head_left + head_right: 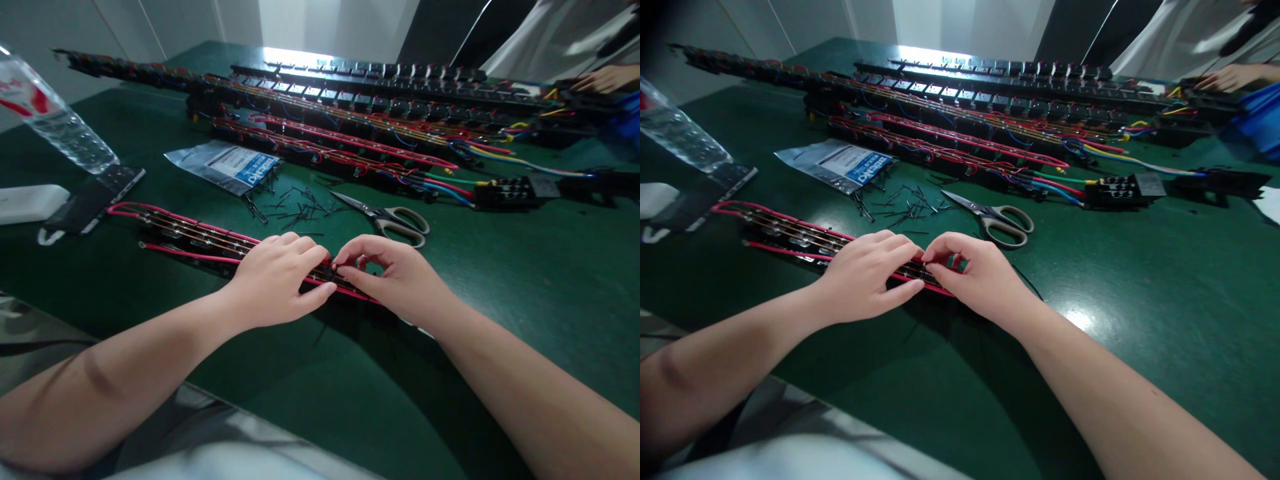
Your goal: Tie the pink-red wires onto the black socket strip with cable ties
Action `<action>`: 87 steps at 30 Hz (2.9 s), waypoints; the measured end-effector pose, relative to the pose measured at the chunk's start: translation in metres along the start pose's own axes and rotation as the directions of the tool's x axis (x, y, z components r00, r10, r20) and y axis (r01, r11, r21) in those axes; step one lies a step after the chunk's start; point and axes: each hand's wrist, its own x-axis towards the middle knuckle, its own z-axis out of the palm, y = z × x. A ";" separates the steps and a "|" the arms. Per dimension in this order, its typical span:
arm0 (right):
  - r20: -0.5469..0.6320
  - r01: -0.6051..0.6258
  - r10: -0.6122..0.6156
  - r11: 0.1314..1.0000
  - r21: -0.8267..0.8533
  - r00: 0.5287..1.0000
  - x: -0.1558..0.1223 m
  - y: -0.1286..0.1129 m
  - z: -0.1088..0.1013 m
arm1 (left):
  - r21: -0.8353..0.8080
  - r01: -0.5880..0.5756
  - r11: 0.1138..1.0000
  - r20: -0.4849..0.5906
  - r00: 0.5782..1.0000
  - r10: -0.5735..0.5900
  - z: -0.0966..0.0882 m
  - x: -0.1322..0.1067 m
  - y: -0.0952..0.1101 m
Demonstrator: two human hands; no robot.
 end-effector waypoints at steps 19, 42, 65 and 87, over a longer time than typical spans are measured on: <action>-0.011 0.050 -0.050 0.997 -0.053 0.999 -0.003 -0.004 -0.002 | -0.015 0.013 1.000 0.001 1.000 -0.013 -0.001 0.001 0.000; -0.009 0.109 -0.110 0.990 -0.086 0.994 -0.002 -0.003 0.000 | 0.045 -0.019 0.999 -0.034 0.999 0.020 0.003 -0.001 -0.001; 0.032 0.065 -0.067 0.996 0.057 0.997 -0.006 -0.004 0.000 | 0.109 -0.067 0.992 -0.112 0.991 0.080 0.009 -0.004 -0.002; 0.017 0.263 -0.263 0.962 -0.069 0.965 -0.005 -0.007 0.005 | -0.165 -0.175 0.971 -0.367 0.924 0.105 0.008 -0.006 -0.003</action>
